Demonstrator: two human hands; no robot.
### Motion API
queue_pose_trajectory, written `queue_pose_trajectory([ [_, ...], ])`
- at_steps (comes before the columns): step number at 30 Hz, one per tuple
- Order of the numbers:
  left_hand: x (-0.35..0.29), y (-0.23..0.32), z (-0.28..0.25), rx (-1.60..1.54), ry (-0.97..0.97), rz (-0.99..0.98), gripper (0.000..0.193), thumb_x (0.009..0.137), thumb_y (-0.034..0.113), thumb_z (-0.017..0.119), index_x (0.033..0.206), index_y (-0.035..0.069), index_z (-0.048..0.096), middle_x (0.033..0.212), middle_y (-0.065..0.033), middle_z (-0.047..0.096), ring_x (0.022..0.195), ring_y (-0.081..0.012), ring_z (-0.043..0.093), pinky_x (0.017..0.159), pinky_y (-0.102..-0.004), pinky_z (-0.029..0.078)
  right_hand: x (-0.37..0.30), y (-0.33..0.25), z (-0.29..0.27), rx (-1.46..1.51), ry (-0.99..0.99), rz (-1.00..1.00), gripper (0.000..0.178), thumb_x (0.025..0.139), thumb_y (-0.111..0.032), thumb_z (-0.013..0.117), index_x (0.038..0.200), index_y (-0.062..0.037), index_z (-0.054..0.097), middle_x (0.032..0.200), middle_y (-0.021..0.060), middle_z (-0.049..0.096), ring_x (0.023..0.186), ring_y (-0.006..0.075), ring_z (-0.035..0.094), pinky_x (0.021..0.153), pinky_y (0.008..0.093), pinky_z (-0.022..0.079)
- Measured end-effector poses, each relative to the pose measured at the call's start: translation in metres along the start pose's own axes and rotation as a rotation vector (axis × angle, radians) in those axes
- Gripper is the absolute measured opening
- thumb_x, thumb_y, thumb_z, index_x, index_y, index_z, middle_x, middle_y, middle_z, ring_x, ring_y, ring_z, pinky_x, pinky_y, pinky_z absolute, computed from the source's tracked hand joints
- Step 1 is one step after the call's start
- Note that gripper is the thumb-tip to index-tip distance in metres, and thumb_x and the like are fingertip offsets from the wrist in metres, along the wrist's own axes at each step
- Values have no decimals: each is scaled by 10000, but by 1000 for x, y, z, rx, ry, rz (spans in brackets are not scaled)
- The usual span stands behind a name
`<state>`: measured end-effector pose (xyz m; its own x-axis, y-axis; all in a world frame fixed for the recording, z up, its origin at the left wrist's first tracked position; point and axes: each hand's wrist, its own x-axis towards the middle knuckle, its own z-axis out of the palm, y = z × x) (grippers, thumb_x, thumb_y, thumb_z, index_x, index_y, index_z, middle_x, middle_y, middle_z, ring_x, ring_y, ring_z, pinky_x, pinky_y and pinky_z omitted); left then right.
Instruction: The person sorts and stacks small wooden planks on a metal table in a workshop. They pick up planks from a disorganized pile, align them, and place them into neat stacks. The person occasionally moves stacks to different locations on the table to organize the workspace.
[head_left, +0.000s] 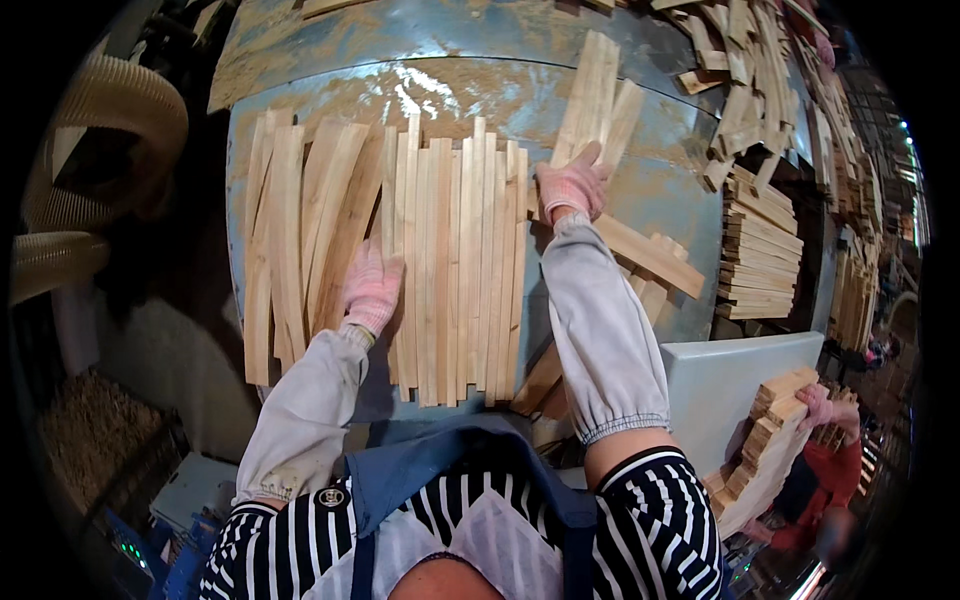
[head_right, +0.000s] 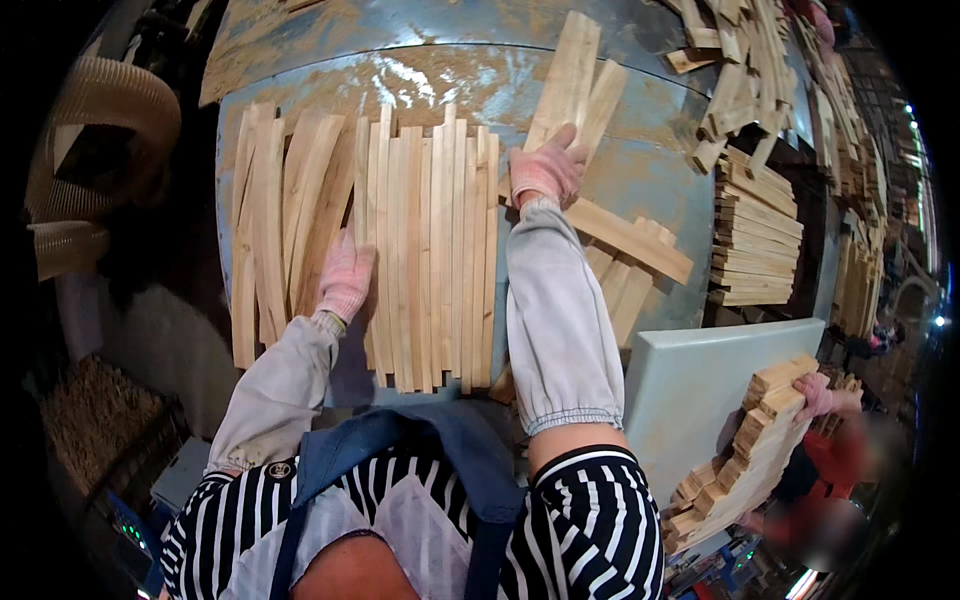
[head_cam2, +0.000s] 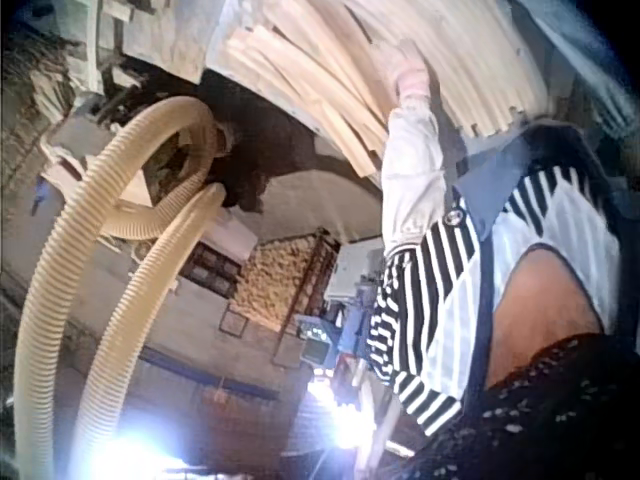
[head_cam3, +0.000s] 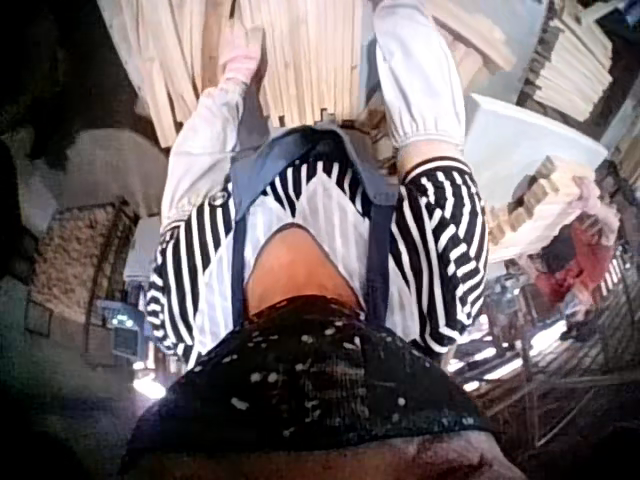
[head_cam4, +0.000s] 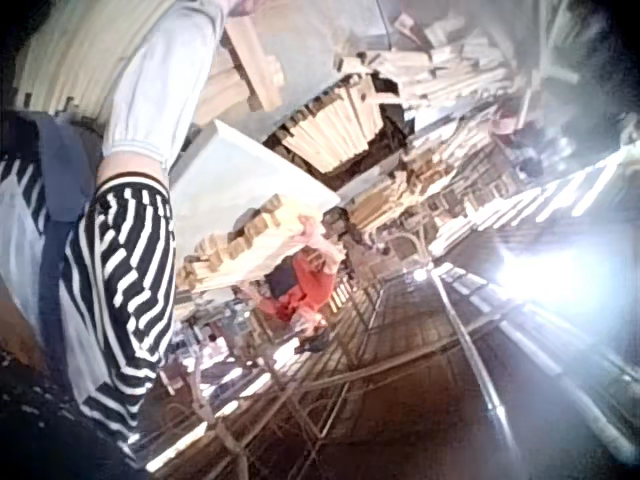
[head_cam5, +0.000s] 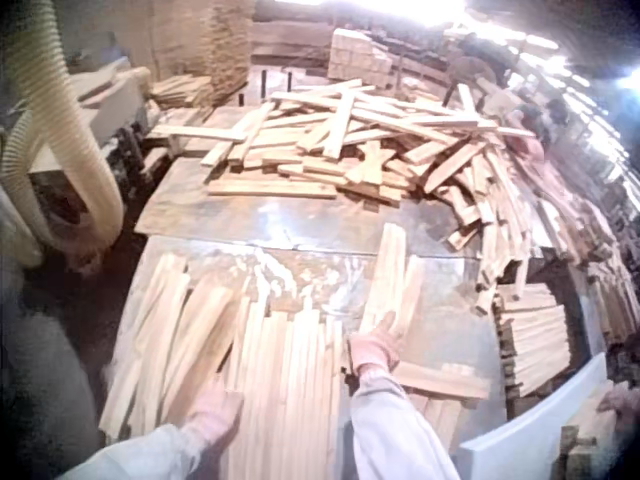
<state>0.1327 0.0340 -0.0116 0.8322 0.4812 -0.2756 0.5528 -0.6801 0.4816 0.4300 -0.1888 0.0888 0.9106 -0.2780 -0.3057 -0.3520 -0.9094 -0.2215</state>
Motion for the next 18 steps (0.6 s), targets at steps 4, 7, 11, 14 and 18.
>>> queue_pose_trajectory([
  [4,6,11,6,-16,31,-55,724,1018,487,522,1576,40,412,1564,-257,474,1407,-431,476,1206,-475,356,20,38,15,394,25,-99,1005,795,-329,826,1615,-24,331,1563,281,467,1424,417,493,1167,444,419],
  [7,24,12,-5,-177,-158,31,709,1021,480,516,1560,25,442,1511,-271,534,1376,-415,516,1201,-455,363,-8,87,17,767,-130,-173,902,834,-167,804,1586,62,362,1503,273,534,1361,330,546,1099,388,469],
  [11,9,-23,20,-385,-79,-163,710,1069,490,502,1594,20,404,1605,-252,457,1486,-390,430,1213,-409,346,-127,165,6,598,-455,-223,838,887,-156,780,1605,0,375,1353,190,668,1166,270,663,992,373,552],
  [14,7,-2,13,-263,-87,-134,757,1061,581,458,1612,66,389,1643,-214,410,1532,-378,361,1256,-435,301,-181,230,56,342,-497,-300,761,917,-307,735,1568,-40,443,1455,234,603,1329,368,582,1134,436,452],
  [18,15,7,6,-125,-207,-300,743,1069,600,400,1648,139,333,1658,-208,380,1530,-378,359,1261,-466,291,-108,220,40,51,-202,-526,807,893,-469,721,1538,-55,467,1466,245,567,1376,431,503,1162,442,413],
])
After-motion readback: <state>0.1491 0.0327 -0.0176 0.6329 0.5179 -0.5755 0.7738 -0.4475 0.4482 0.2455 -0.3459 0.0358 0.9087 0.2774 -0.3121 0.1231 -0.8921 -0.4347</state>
